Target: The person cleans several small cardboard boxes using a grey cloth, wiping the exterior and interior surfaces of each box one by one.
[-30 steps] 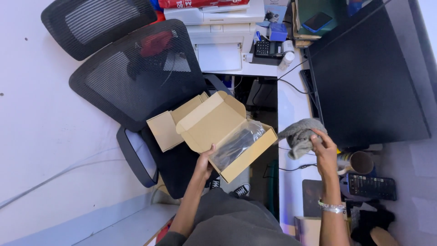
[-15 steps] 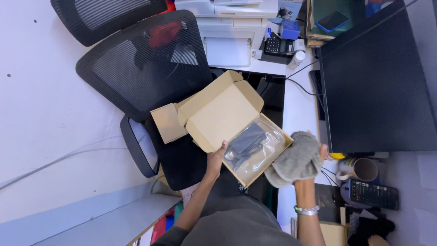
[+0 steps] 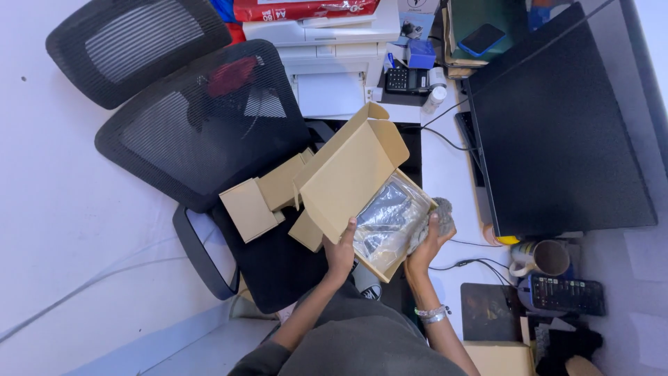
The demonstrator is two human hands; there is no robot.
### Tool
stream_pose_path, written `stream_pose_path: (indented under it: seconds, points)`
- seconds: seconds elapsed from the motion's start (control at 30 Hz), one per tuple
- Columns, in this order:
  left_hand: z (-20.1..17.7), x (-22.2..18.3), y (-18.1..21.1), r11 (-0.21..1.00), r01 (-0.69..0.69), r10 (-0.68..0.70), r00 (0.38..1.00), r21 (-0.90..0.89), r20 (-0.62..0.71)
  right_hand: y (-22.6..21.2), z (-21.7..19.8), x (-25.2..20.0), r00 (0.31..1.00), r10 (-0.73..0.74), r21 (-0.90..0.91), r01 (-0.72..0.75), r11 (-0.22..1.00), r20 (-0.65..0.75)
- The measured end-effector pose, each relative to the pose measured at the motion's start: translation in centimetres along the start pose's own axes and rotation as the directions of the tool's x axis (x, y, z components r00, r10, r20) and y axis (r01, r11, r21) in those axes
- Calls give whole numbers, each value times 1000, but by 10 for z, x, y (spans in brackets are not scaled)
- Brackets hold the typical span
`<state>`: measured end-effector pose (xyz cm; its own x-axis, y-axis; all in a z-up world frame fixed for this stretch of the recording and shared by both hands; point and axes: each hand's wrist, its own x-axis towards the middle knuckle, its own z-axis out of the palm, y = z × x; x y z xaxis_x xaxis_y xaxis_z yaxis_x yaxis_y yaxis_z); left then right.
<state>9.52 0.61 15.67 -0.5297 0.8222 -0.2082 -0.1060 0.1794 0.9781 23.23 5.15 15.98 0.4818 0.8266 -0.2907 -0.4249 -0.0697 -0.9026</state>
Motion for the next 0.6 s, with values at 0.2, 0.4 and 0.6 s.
stream_pose_path:
  seconds: [0.2,0.4,0.6]
  points:
    - [3,13,0,995,8,-13,999,-97,-51,-21,22,-34,996,76,-170,-81,982,-35]
    - [3,31,-9,989,10,-25,995,-145,-99,-18,20,-57,976,199,-307,-164,937,86]
    - [-11,17,26,974,-81,26,968,213,251,4,-3,-9,994,61,-318,-30,948,87]
